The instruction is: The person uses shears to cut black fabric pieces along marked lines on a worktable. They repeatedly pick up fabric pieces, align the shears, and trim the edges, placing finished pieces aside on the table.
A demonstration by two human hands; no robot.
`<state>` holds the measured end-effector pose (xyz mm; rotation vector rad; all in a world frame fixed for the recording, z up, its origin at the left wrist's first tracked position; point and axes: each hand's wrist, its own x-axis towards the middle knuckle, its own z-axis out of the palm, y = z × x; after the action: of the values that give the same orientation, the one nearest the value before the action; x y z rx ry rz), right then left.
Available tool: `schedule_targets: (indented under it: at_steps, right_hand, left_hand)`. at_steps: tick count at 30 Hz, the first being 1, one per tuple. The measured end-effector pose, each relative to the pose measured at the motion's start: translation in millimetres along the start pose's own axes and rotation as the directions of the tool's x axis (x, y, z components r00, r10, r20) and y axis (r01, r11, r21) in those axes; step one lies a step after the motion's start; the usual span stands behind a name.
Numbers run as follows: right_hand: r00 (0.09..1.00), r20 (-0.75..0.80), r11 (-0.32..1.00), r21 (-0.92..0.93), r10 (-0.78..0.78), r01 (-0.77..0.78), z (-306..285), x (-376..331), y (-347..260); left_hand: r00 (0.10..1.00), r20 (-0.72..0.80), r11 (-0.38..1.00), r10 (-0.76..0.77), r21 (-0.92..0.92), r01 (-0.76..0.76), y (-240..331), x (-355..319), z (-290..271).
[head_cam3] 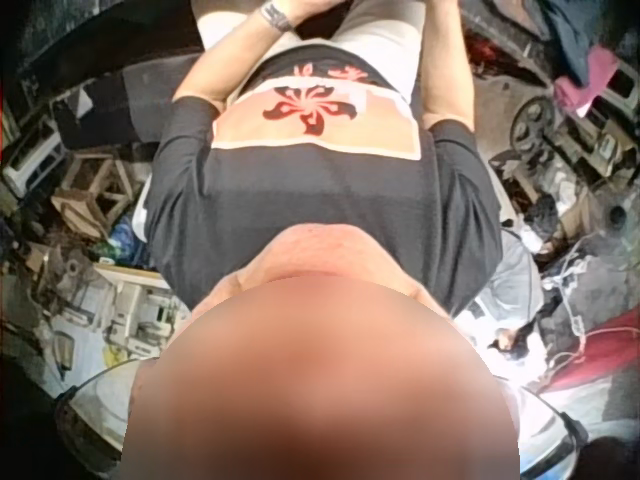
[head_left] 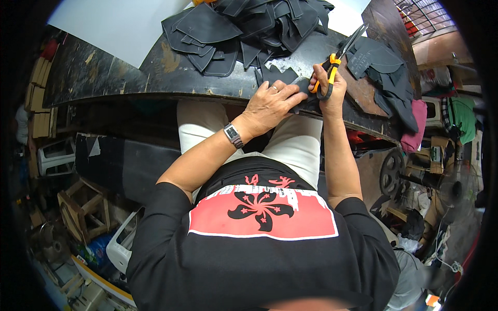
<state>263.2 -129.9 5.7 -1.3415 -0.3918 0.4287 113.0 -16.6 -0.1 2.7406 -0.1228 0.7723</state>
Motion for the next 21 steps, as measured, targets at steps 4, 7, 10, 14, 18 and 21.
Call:
schedule_targets:
  at_steps: [4, 7, 10, 14, 18, 21]
  right_hand:
    - [1.0, -0.01, 1.0, -0.008, -0.018, 0.018, 3.2, -1.2, -1.1]
    - [1.0, -0.026, 1.0, 0.003, -0.008, 0.008, 5.8, -1.7, -2.1]
    - [0.999, -0.027, 1.0, -0.011, 0.026, -0.026, 5.9, -2.0, -3.4]
    - [1.0, -0.022, 1.0, -0.03, 0.005, -0.006, 7.2, -2.8, -6.3]
    - [1.0, 0.002, 0.999, -0.037, 0.006, -0.006, 8.4, -3.7, -8.7]
    - [1.0, 0.005, 1.0, -0.024, 0.012, -0.012, 6.5, -4.0, -8.6]
  left_hand:
    - [0.999, 0.015, 0.988, 0.034, -0.149, -0.031, -7.4, -4.4, -1.9]
    - [0.999, -0.051, 0.966, 0.019, -0.256, -0.031, -9.4, -5.0, -8.7]
    - [0.998, -0.066, 0.97, -0.018, -0.244, 0.001, -3.5, -7.1, -17.1]
    - [0.987, 0.069, 0.988, -0.145, 0.055, 0.142, 5.9, 1.4, -18.7]
    - [0.966, 0.218, 0.989, -0.135, 0.085, 0.12, -0.3, 14.7, -17.7]
    - [0.983, 0.153, 0.994, -0.097, -0.041, 0.105, -4.9, 16.8, -17.6]
